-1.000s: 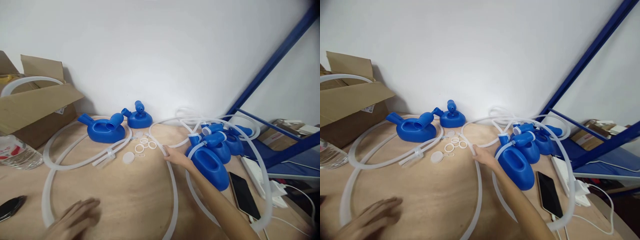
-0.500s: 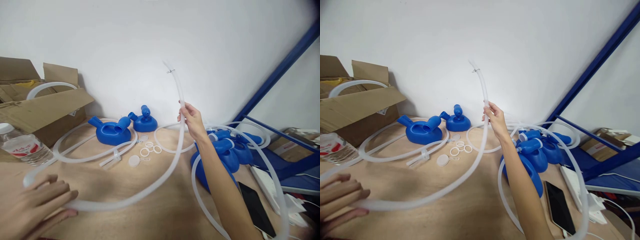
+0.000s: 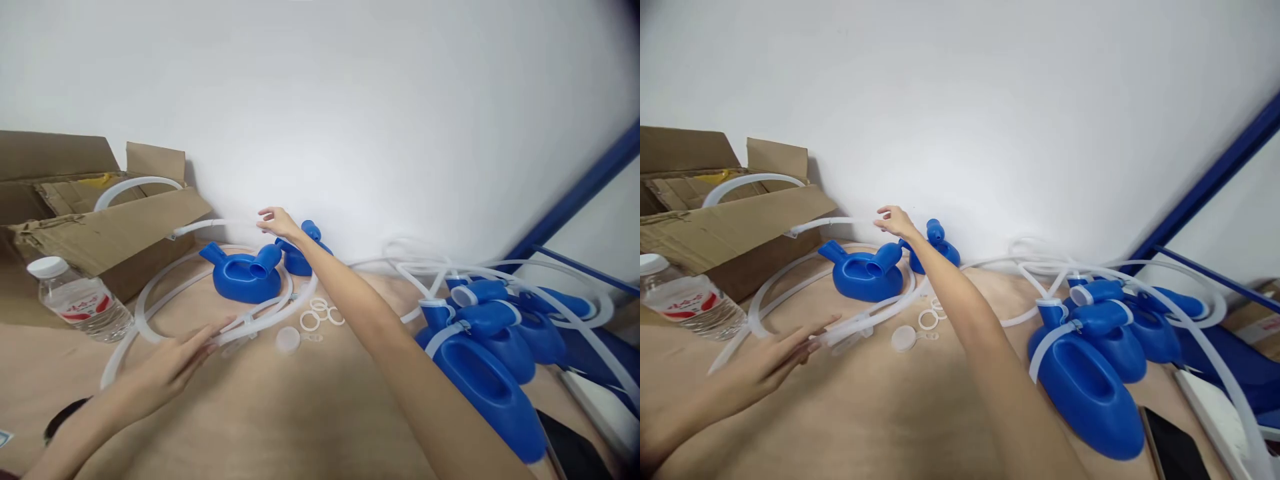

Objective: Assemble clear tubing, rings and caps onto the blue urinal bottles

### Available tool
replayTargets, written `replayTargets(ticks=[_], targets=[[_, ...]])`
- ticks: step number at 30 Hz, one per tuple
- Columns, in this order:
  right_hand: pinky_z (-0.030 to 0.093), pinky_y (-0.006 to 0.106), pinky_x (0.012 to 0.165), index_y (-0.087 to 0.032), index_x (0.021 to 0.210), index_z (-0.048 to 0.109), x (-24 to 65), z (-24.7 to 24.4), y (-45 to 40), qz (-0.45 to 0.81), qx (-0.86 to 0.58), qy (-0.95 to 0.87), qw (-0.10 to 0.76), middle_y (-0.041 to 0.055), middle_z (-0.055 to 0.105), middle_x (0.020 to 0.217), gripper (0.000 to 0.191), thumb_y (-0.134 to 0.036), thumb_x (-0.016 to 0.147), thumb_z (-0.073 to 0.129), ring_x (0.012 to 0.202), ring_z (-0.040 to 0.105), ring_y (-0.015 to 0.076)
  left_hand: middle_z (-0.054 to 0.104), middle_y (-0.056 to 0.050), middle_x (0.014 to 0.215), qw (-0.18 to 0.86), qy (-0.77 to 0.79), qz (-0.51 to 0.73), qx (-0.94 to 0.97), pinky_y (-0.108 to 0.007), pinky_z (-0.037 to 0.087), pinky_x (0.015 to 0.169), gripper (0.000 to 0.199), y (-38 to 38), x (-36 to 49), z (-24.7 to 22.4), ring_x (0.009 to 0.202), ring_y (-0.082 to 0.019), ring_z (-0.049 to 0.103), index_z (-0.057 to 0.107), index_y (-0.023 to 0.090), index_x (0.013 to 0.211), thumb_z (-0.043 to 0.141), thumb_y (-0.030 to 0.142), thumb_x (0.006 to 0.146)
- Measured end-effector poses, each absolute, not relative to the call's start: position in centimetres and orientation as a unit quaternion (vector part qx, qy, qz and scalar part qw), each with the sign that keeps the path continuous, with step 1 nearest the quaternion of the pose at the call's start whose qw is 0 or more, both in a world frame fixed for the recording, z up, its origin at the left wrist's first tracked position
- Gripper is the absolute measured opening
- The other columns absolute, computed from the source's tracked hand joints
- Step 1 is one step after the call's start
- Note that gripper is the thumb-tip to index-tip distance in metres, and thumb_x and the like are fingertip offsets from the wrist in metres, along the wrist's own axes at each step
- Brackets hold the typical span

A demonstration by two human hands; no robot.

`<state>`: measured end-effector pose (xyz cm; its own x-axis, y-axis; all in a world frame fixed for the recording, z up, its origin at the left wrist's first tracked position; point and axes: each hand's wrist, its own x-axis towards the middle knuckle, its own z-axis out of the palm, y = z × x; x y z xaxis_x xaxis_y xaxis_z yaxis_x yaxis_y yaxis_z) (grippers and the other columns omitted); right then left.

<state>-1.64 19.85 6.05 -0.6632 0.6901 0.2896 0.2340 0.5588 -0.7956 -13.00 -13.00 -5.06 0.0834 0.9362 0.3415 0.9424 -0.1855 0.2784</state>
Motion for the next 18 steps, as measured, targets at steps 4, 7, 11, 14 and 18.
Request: replayTargets(ticks=[4,7,11,14,18], targets=[[0.049,0.037,0.115,-0.021,0.128,0.071,-3.7,6.2,20.7,0.441,-0.141,-0.857,0.227,0.0102,0.067,0.144,0.04,-0.033,0.09,0.078,0.139,0.06,0.0228,0.075,-0.008,0.113,-0.053,-0.652,-0.241,-0.717,-0.026,0.059,0.082,0.054,-12.4,-12.7,-10.3,0.091,-0.019,0.074,0.044,0.031,0.16,0.03,0.03,0.108],[0.044,0.041,0.12,-0.022,0.131,0.069,-1.2,6.2,20.2,0.486,-0.07,-0.837,0.244,0.0084,0.065,0.149,0.039,-0.04,0.096,0.071,0.139,0.059,0.0217,0.073,-0.01,0.111,-0.039,-0.707,-0.198,-0.678,-0.031,0.059,0.075,0.058,-11.5,-12.1,-12.1,0.082,-0.021,0.073,0.045,0.029,0.16,0.026,0.023,0.105],[0.051,0.046,0.113,-0.022,0.137,0.065,7.6,6.2,17.5,0.504,-0.076,-0.819,0.261,0.0113,0.073,0.133,0.05,-0.048,0.095,0.071,0.119,0.071,0.0231,0.07,-0.013,0.124,0.03,-0.742,-0.159,-0.65,-0.035,0.059,0.072,0.055,-10.5,-11.7,-12.2,0.095,-0.027,0.075,0.05,0.03,0.157,0.029,0.026,0.106],[0.053,0.043,0.11,-0.021,0.142,0.063,16.5,6.3,14.2,0.446,-0.133,-0.866,0.183,0.0106,0.074,0.132,0.053,-0.044,0.095,0.07,0.121,0.07,0.0238,0.07,-0.014,0.131,0.135,-0.704,-0.156,-0.68,-0.041,0.059,0.08,0.05,-10.0,-11.3,-11.5,0.103,-0.031,0.074,0.059,0.03,0.15,0.033,0.028,0.107],[0.057,0.043,0.106,-0.028,0.144,0.065,28.6,6.5,8.7,0.301,-0.273,-0.912,0.056,0.0084,0.072,0.136,0.051,-0.046,0.096,0.068,0.122,0.071,0.027,0.07,-0.018,0.133,0.257,-0.605,-0.171,-0.734,-0.056,0.048,0.106,0.044,-9.1,-9.6,-10.8,0.115,-0.035,0.069,0.066,0.024,0.143,0.044,0.025,0.104]])
